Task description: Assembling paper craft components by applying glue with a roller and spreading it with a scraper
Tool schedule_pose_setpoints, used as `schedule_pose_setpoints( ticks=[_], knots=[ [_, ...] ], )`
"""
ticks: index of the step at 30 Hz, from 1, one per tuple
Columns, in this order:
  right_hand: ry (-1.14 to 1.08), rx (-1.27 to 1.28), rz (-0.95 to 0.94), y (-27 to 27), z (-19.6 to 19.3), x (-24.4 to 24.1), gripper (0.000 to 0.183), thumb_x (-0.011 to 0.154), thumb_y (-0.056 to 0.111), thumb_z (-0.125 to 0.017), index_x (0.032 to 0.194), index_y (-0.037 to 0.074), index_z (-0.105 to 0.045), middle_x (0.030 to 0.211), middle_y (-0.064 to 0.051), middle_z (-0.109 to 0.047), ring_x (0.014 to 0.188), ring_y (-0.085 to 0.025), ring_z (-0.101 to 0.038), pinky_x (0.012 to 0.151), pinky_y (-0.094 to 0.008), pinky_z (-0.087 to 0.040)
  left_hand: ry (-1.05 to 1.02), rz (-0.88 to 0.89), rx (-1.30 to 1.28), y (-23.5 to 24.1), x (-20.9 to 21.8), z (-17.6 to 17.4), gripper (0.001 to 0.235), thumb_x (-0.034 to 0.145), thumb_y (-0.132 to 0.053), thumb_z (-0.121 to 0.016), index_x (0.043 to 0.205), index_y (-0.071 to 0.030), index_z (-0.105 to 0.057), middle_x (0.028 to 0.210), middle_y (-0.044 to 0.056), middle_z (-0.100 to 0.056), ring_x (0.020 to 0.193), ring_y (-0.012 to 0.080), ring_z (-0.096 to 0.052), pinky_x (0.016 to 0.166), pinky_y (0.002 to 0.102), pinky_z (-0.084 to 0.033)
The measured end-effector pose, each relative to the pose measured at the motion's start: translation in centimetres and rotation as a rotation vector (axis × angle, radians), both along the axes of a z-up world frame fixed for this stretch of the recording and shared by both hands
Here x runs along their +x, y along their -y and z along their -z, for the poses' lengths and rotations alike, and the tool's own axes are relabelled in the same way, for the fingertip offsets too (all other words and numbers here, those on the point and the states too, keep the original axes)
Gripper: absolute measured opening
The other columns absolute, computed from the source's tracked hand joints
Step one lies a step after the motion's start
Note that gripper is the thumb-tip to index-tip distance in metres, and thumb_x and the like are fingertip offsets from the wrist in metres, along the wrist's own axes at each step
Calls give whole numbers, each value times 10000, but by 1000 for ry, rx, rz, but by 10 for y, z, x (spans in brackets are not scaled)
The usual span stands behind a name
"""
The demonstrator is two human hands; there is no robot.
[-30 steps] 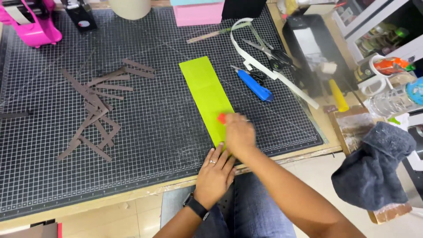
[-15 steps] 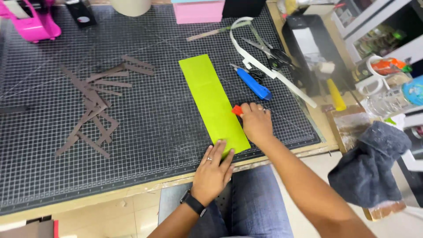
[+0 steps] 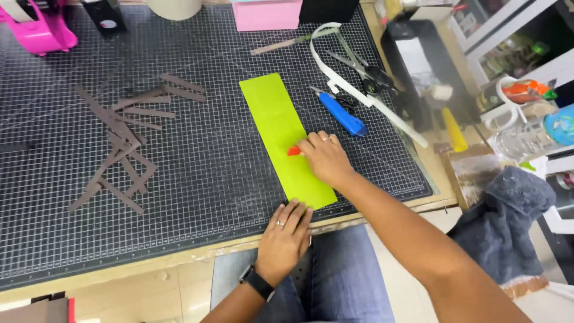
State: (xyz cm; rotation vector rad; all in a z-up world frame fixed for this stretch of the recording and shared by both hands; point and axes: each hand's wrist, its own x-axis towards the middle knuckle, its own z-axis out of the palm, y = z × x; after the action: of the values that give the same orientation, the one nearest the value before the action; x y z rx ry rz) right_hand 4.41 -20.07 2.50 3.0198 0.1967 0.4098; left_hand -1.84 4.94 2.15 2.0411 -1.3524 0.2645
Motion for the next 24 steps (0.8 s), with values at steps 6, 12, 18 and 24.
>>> schedule_pose_setpoints(
  ticks=[6,12,18,24],
  knots=[
    [-1,29,-199,-34,-23,-72,229,919,269,-577,1122,183,-641,931,-60,-511,866,-314,-505,735,-463,-391,6,-8,9,1,0,3,435,983,-238,-589,1363,-30,-626,1386,154,-581,1340,346,-506,1192,510,-364],
    [76,-58,-34,-28,0,-14,249,897,97,-562,1130,171,-611,988,-71,-566,910,-329,-532,734,-465,-386,42,-38,8,2,-3,6,428,1000,-260,-591,1357,-28,-631,1381,140,-598,1319,322,-532,1156,481,-407],
    [-101,37,-106,-38,-26,-77,319,832,285,-666,1145,228,-659,966,-63,-539,939,-325,-524,756,-458,-396,3,-15,3,-2,-1,8,438,971,-231,-609,1366,-44,-625,1391,147,-581,1329,338,-522,1158,501,-395],
    [23,-28,-144,-35,-28,-60,252,945,145,-484,1112,243,-646,924,-54,-527,867,-307,-509,750,-458,-397,15,4,-10,-3,0,7,428,960,-196,-612,1346,-11,-627,1323,157,-620,1260,354,-560,1089,485,-448]
  ],
)
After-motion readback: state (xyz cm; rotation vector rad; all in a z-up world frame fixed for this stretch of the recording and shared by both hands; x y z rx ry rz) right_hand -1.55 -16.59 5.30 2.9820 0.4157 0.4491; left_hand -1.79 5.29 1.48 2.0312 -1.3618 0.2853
